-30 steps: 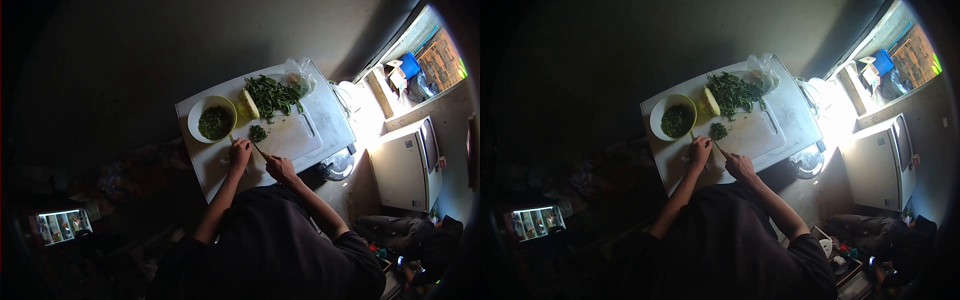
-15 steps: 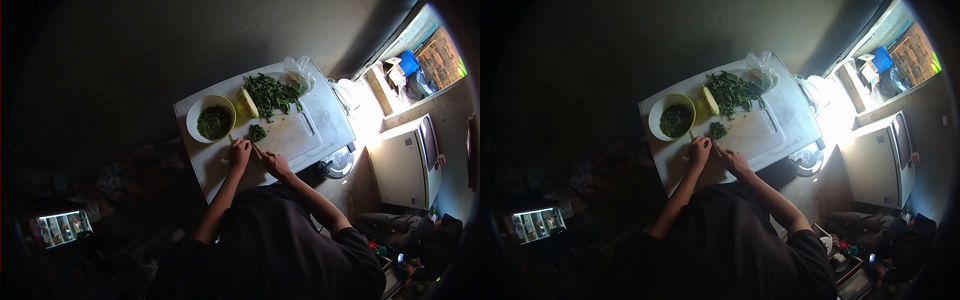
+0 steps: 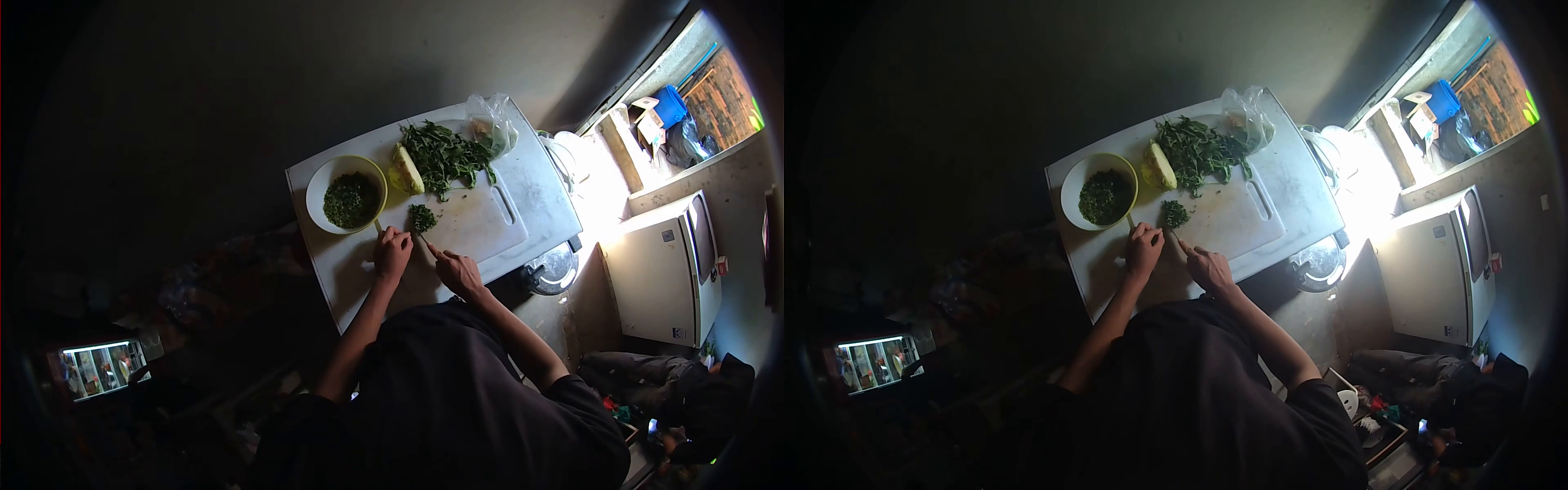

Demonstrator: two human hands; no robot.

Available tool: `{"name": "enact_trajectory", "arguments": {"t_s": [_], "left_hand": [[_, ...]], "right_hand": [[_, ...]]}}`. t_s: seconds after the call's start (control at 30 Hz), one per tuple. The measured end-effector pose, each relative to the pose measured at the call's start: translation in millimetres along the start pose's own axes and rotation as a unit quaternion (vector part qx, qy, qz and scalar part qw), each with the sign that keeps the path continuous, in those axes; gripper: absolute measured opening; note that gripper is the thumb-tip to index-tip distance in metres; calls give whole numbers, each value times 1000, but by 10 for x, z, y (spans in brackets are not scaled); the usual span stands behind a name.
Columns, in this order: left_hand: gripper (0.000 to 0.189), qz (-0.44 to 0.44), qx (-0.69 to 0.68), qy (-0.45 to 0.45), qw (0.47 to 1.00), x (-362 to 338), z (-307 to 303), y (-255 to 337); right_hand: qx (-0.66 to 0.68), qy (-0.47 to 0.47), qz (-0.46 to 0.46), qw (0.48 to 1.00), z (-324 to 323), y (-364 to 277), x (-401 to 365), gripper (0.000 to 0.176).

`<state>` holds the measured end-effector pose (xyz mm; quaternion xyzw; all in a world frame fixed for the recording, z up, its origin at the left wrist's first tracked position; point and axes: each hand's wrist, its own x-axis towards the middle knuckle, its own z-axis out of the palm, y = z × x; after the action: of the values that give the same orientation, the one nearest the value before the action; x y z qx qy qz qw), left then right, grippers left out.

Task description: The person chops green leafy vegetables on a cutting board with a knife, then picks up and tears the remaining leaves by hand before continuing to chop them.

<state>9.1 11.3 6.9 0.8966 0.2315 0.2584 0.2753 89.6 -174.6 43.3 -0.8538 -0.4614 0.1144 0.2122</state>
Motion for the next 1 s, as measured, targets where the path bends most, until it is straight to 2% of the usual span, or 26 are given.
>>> {"name": "enact_trajectory", "arguments": {"t_s": [0.3, 0.8, 1.0], "left_hand": [[8, 12, -23, 20, 999, -20, 62, -107], [8, 13, -3, 21, 1000, -17, 71, -87], [9, 8, -2, 21, 1000, -44, 73, -97]], "right_hand": [[20, -33, 13, 999, -82, -125, -81, 57], [5, -6, -42, 999, 91, -24, 31, 57], [8, -22, -16, 1000, 37, 35, -84, 58]]}}
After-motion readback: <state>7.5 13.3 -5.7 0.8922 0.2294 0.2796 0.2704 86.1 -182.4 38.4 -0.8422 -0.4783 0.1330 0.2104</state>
